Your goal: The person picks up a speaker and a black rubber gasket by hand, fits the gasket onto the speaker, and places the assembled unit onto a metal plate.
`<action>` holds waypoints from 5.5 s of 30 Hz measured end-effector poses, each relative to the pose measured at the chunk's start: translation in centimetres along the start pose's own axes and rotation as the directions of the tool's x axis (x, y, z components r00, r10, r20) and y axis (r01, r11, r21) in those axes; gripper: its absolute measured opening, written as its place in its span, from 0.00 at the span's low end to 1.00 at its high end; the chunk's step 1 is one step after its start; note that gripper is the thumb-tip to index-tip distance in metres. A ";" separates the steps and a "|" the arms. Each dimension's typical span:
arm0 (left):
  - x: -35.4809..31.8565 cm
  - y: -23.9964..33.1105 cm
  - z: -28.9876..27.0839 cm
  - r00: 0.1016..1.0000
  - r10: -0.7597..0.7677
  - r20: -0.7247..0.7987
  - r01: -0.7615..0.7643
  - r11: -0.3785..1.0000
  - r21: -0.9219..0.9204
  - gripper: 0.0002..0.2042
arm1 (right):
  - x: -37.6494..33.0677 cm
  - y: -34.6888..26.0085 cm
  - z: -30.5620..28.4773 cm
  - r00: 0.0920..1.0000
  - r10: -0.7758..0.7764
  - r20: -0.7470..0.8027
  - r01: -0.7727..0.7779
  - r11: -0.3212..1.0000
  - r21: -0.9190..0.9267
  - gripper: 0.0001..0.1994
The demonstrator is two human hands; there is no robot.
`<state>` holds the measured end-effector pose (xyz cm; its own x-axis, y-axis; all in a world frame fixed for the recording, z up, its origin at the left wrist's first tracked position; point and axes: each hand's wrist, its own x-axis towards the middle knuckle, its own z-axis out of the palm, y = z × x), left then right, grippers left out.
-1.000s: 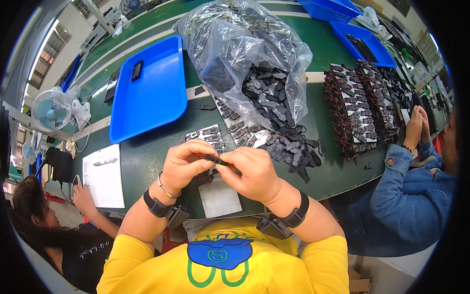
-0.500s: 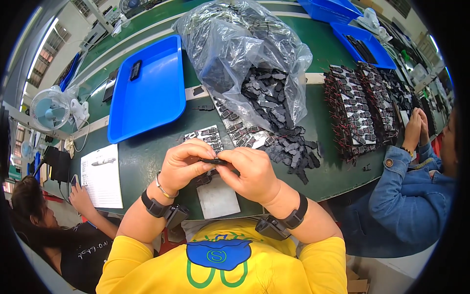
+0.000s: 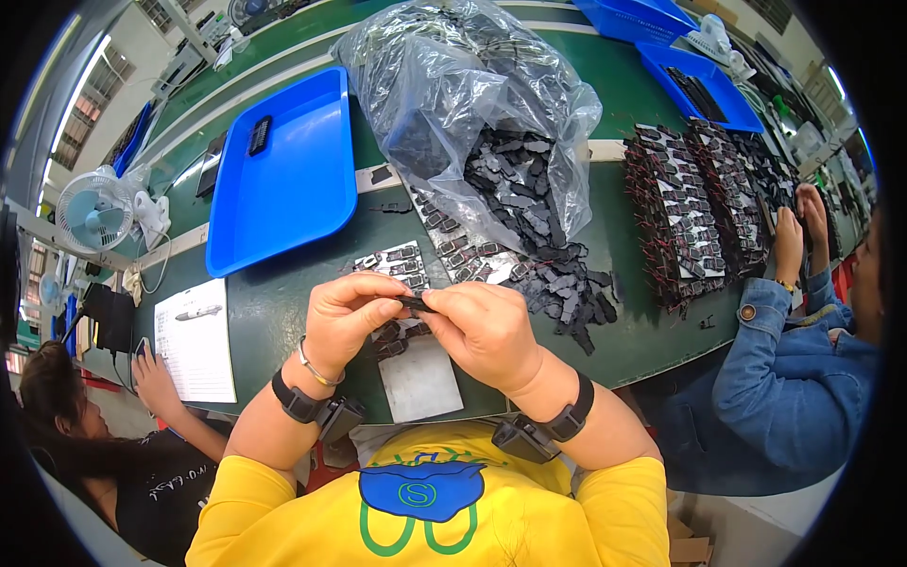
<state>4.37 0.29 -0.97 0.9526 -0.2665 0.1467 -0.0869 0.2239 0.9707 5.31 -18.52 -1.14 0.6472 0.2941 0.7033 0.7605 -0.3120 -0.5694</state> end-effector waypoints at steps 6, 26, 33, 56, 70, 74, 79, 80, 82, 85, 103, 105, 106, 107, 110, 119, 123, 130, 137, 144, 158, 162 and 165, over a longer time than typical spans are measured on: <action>0.0 -0.2 0.5 0.998 -0.009 -0.062 0.008 1.000 -0.014 0.06 | 0.0 0.1 0.2 1.000 -0.010 -0.020 0.010 1.000 -0.023 0.10; 0.3 -0.7 -0.5 0.989 -0.133 0.072 0.148 0.945 -0.293 0.05 | 0.0 -0.3 0.1 0.968 0.200 0.154 -0.233 0.943 0.236 0.06; 0.0 0.1 0.5 0.999 -0.031 0.042 0.029 0.998 0.065 0.07 | -0.3 0.1 -0.1 0.959 0.209 0.190 -0.254 0.934 0.253 0.06; -0.4 -0.2 0.6 0.992 -0.051 -0.120 0.060 0.996 0.072 0.03 | -0.5 0.3 0.6 0.950 0.234 0.207 -0.302 0.861 0.410 0.07; -0.4 -0.6 0.8 0.997 0.076 -0.015 -0.075 0.996 0.047 0.04 | -0.5 0.2 -0.2 0.979 0.079 0.189 -0.145 0.919 0.368 0.05; -0.5 -0.7 1.1 0.996 0.065 -0.065 -0.063 0.998 0.033 0.05 | -0.5 0.0 0.0 0.977 0.117 0.178 -0.181 0.897 0.404 0.04; -0.5 -1.1 1.4 0.995 0.052 -0.090 -0.059 0.995 -0.077 0.05 | -0.7 -0.1 0.2 0.976 0.162 0.143 -0.210 0.865 0.456 0.05; -0.5 -1.1 1.4 0.995 0.072 -0.076 -0.080 0.991 -0.107 0.05 | -0.7 -0.1 0.3 0.980 0.155 0.124 -0.195 0.872 0.449 0.05; -0.5 -1.2 1.5 0.993 0.092 -0.079 -0.098 0.993 -0.072 0.05 | -0.8 -0.1 0.5 0.981 0.155 0.119 -0.193 0.870 0.454 0.05; -0.5 -0.9 1.3 0.988 0.134 -0.080 -0.135 0.991 -0.010 0.05 | -0.8 -0.1 0.5 0.981 0.158 0.112 -0.192 0.870 0.455 0.06; -0.3 0.4 0.8 0.992 0.119 0.040 -0.126 0.922 0.365 0.04 | -0.7 0.0 0.3 0.985 0.090 0.150 -0.129 0.952 0.278 0.06; -0.1 0.4 1.0 0.990 0.135 0.038 -0.140 0.925 0.354 0.04 | -0.6 0.1 0.1 0.985 0.088 0.148 -0.126 0.955 0.268 0.05; -0.1 0.4 1.1 0.993 0.118 0.018 -0.117 0.937 0.330 0.04 | -0.7 0.2 0.2 0.983 0.106 0.151 -0.147 0.946 0.289 0.06; -0.1 0.4 1.1 0.995 0.100 -0.003 -0.095 0.948 0.305 0.04 | -0.8 0.2 0.4 0.980 0.123 0.154 -0.166 0.937 0.309 0.06; 0.1 0.0 0.8 0.998 0.055 -0.022 -0.048 0.967 0.252 0.04 | -0.8 0.4 0.8 0.979 0.150 0.138 -0.188 0.927 0.326 0.06; -0.4 -0.1 0.5 0.999 0.037 -0.004 -0.034 0.958 0.284 0.03 | -1.4 0.7 1.3 0.992 0.060 0.110 -0.090 0.954 0.285 0.06; -0.6 0.2 0.8 0.994 0.106 0.019 -0.106 0.936 0.335 0.04 | -1.2 0.5 1.0 0.996 -0.002 0.093 -0.022 0.966 0.259 0.06; -0.3 0.0 1.0 0.993 0.110 -0.041 -0.091 0.944 0.318 0.05 | -0.9 0.5 0.7 0.998 -0.010 0.057 -0.004 0.969 0.246 0.07; -0.9 0.4 1.3 0.992 0.122 -0.019 -0.111 0.946 0.305 0.04 | -0.9 0.2 0.4 0.995 -0.069 0.079 0.044 0.957 0.287 0.06; -0.9 0.6 1.5 0.989 0.145 -0.037 -0.130 0.952 0.277 0.03 | -0.9 0.2 0.4 0.996 0.028 0.089 -0.057 0.936 0.346 0.06; -0.9 1.4 1.3 0.995 0.097 0.020 -0.098 0.920 0.380 0.03 | -0.9 0.0 0.0 0.989 0.028 0.143 -0.074 0.943 0.324 0.07; -0.8 1.2 1.4 0.989 0.143 0.025 -0.140 0.886 0.442 0.03 | -1.1 0.3 0.5 0.986 0.067 0.152 -0.114 0.939 0.325 0.07; -0.6 0.6 1.5 0.989 0.146 -0.012 -0.127 0.893 0.432 0.03 | -1.4 0.5 0.8 0.983 0.129 0.131 -0.165 0.934 0.316 0.07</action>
<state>3.26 -0.82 -0.23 0.9331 -0.2197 0.2846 -0.3241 -0.1714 0.9304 4.82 -18.37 -2.69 0.7413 0.3669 0.5620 0.6204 -0.0550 -0.7824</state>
